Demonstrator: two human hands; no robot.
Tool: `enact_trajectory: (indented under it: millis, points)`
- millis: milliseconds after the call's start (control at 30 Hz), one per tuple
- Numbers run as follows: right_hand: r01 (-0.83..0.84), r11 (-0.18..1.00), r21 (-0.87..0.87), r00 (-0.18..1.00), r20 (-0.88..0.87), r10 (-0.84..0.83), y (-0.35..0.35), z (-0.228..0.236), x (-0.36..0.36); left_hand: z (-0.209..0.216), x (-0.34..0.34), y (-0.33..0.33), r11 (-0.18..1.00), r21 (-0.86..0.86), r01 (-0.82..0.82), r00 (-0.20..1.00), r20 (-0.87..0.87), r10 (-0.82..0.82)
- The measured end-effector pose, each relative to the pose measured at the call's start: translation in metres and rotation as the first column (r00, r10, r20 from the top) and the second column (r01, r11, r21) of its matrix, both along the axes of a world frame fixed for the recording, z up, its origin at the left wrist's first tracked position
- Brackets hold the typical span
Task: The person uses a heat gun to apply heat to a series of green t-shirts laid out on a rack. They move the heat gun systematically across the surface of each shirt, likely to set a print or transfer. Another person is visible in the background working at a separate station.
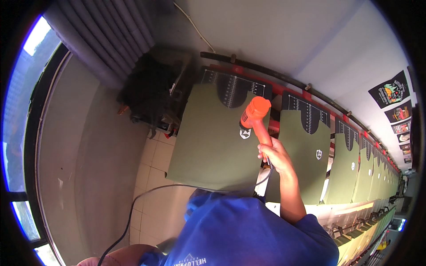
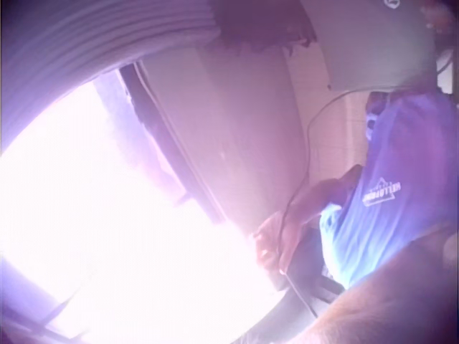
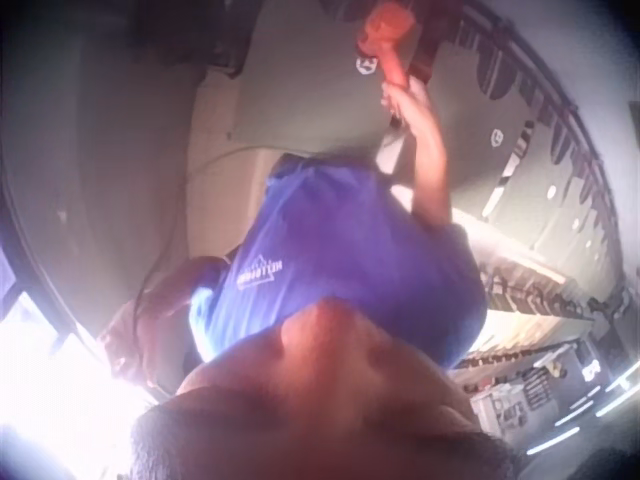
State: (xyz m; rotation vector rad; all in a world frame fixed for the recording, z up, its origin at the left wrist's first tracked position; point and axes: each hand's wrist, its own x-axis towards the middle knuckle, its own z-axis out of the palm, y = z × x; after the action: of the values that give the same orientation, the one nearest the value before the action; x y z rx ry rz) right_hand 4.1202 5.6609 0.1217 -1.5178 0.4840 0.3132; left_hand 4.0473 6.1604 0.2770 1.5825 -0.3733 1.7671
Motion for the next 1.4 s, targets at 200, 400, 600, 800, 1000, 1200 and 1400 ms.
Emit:
enact_trajectory:
  millis: [200,400,600,800,1000,1200,1400]
  points:
    - [0.064,0.997,-0.051,0.998,-0.025,-0.065,0.007,0.002,-0.004,-0.009,0.009,0.017,1.0,-0.018,0.02,1.0,0.025,-0.019]
    - [0.116,0.992,-0.056,0.992,-0.037,-0.118,0.007,0.002,-0.009,-0.012,0.018,0.026,0.999,-0.022,0.029,0.999,0.036,-0.028]
    - [0.139,0.99,-0.039,0.99,-0.033,-0.14,0.003,-0.003,-0.013,-0.016,0.021,0.029,0.999,-0.023,0.023,0.999,0.043,-0.022]
    - [0.131,0.991,-0.026,0.99,-0.039,-0.132,0.002,-0.002,-0.022,-0.012,0.028,0.027,0.999,-0.03,0.021,0.999,0.043,-0.019]
    - [0.109,0.994,0.009,0.993,-0.046,-0.109,0.003,0.0,-0.03,-0.012,0.033,0.026,1.0,-0.02,0.014,0.999,0.042,-0.013]
    - [0.086,0.996,0.016,0.994,-0.069,-0.085,0.008,0.002,-0.035,-0.015,0.029,0.034,1.0,-0.016,-0.002,0.998,0.06,0.003]
    - [0.034,0.999,0.012,0.998,-0.052,-0.033,0.01,0.002,-0.03,-0.01,0.027,0.034,1.0,-0.021,-0.013,0.997,0.079,0.014]
